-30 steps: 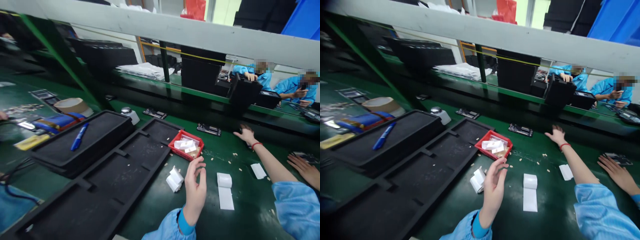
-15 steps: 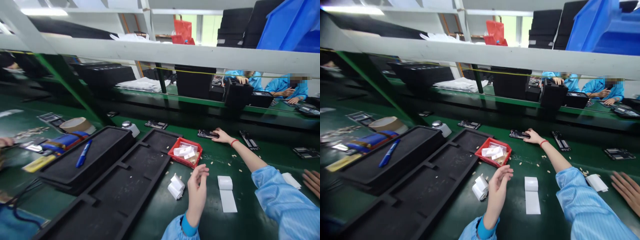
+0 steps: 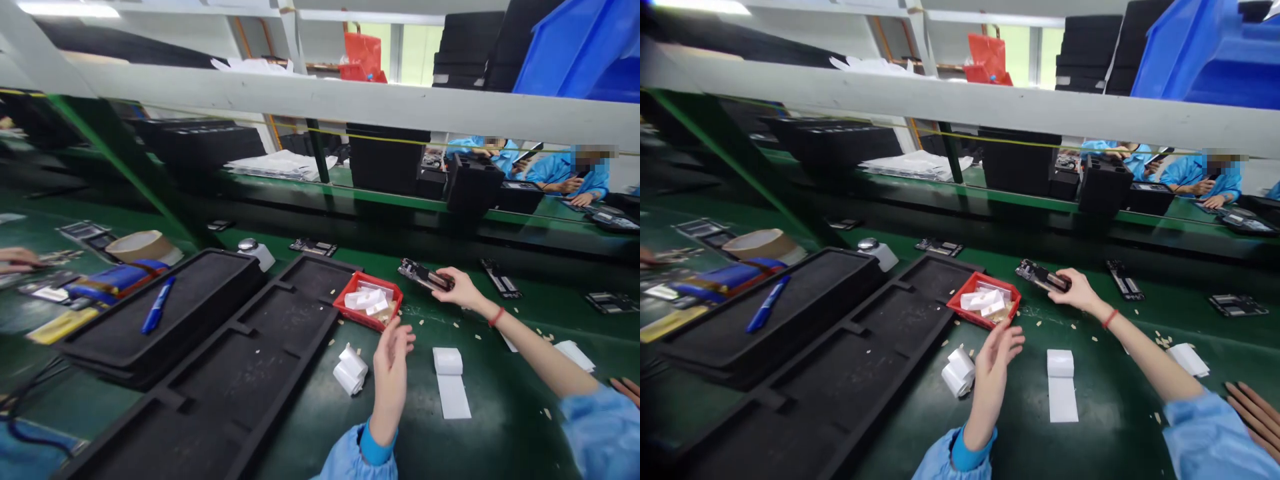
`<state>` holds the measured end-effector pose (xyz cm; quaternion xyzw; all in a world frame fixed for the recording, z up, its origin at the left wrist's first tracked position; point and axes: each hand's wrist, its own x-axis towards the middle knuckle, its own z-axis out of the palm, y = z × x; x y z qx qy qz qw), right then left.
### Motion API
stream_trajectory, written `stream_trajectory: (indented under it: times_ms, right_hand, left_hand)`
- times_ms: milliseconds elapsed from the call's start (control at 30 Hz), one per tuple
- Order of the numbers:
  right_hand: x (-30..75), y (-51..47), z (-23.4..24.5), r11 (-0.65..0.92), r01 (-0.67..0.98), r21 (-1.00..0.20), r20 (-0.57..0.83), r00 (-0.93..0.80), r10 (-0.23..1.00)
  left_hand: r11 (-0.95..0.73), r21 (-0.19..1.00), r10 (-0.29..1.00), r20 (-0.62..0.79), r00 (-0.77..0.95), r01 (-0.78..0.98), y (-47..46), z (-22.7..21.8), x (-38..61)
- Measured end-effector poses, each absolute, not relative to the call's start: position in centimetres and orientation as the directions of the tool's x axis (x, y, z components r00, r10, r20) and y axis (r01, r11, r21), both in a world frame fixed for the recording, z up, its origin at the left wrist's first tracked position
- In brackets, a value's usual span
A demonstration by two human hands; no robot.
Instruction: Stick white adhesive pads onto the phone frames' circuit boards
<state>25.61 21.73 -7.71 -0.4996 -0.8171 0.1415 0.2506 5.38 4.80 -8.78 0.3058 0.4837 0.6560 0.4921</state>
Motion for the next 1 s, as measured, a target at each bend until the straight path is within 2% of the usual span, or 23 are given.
stream_trajectory:
  times_ms: [100, 200, 333, 433, 533, 800, 1000]
  right_hand:
    - [24.4, 13.9, -8.0, 0.530, 0.666, -0.525, 0.357, -0.393, 0.847]
    - [22.5, 8.4, -7.4, 0.557, 0.614, -0.560, 0.428, -0.361, 0.829]
    - [19.4, 7.2, -5.4, 0.560, 0.514, -0.650, 0.529, -0.224, 0.819]
    - [17.3, 8.0, -4.5, 0.556, 0.410, -0.723, 0.528, -0.189, 0.828]
    - [16.6, 8.5, -5.2, 0.533, 0.384, -0.754, 0.507, -0.176, 0.844]
    - [17.6, 9.2, -8.3, 0.452, 0.366, -0.814, 0.399, -0.214, 0.892]
    - [17.4, 8.9, -7.6, 0.581, 0.299, -0.757, 0.511, -0.284, 0.811]
  left_hand:
    - [-0.064, 0.920, 0.920, -0.095, -0.379, -0.387, 4.3, -7.9, 5.4]
    - [-0.059, 0.911, 0.930, -0.098, -0.354, -0.407, 3.9, -7.2, 5.1]
    - [-0.160, 0.923, 0.949, 0.047, -0.311, -0.349, 3.2, -7.1, 5.4]
    - [-0.245, 0.929, 0.932, 0.147, -0.330, -0.278, 2.6, -7.5, 5.9]
    - [-0.221, 0.974, 0.912, 0.190, -0.364, -0.045, 2.5, -8.0, 6.0]
    - [-0.173, 0.974, 0.830, 0.223, -0.511, 0.145, 3.0, -9.1, 6.5]
    - [-0.114, 0.969, 0.767, 0.225, -0.601, 0.218, 2.9, -10.5, 7.4]
